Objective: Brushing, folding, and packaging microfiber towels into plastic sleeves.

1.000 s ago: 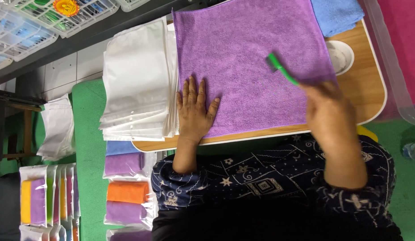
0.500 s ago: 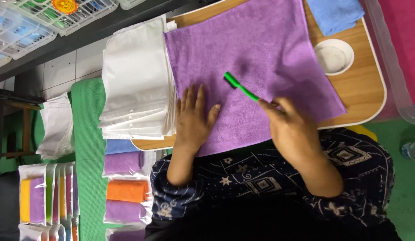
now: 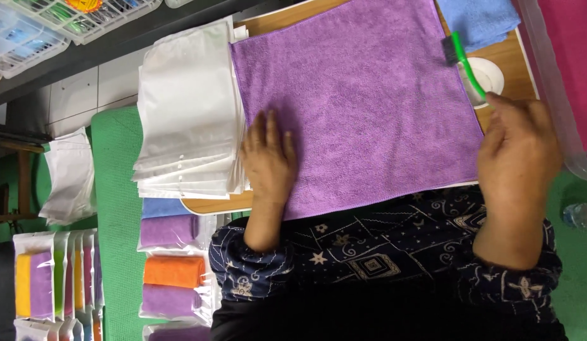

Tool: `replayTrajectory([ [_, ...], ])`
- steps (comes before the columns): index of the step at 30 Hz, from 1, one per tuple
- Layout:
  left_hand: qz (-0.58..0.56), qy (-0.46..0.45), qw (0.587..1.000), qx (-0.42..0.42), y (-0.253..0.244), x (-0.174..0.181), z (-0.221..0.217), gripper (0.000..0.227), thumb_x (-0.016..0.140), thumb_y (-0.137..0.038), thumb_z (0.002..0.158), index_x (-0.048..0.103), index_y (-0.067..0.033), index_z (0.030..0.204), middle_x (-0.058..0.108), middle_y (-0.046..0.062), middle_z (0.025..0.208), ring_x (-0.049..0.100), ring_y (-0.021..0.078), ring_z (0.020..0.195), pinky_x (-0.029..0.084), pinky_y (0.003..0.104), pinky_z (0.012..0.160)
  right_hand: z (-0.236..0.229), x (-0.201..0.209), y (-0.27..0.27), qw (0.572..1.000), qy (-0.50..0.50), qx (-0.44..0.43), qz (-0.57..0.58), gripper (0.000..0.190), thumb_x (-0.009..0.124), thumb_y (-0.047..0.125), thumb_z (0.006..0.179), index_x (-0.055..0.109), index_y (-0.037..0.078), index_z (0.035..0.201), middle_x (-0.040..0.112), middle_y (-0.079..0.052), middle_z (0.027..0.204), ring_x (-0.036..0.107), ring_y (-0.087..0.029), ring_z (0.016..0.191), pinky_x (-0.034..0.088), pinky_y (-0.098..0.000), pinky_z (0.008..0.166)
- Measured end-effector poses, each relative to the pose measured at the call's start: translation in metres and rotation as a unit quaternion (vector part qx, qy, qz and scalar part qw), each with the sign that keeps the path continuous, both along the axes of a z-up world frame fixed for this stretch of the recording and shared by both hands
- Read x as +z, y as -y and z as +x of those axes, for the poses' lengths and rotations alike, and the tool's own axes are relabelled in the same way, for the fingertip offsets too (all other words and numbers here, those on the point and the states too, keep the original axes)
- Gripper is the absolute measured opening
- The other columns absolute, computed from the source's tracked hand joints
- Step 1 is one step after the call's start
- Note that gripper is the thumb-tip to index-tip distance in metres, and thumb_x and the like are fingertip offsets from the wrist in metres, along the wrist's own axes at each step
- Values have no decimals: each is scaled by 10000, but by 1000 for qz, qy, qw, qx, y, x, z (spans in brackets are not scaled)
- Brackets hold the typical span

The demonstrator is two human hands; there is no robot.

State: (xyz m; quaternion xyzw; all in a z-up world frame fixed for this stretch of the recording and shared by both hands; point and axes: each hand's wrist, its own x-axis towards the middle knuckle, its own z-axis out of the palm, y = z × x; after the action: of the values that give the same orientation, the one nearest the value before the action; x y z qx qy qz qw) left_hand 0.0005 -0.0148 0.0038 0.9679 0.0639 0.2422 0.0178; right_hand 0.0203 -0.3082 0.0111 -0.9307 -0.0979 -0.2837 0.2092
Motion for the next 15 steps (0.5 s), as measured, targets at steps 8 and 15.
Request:
replayTrajectory([
  [8,-33,-21,997,72,-22,-11,16,300,364,-33,794,457,-67,1077,454,194,1041,505,380,777,450,460,596,6,-11,9,999,-37,-13,-5,313,502,-67,863,659,16,1122,501,-139,919,529,-296,783,424,-399,561],
  [15,-98,-67,992,51,-19,0,23,379,357,-17,718,443,-89,1080,475,149,780,514,374,596,419,488,485,6,-13,13,999,-35,-7,-5,286,513,-35,874,666,11,1112,532,-151,928,538,-315,795,421,-419,604],
])
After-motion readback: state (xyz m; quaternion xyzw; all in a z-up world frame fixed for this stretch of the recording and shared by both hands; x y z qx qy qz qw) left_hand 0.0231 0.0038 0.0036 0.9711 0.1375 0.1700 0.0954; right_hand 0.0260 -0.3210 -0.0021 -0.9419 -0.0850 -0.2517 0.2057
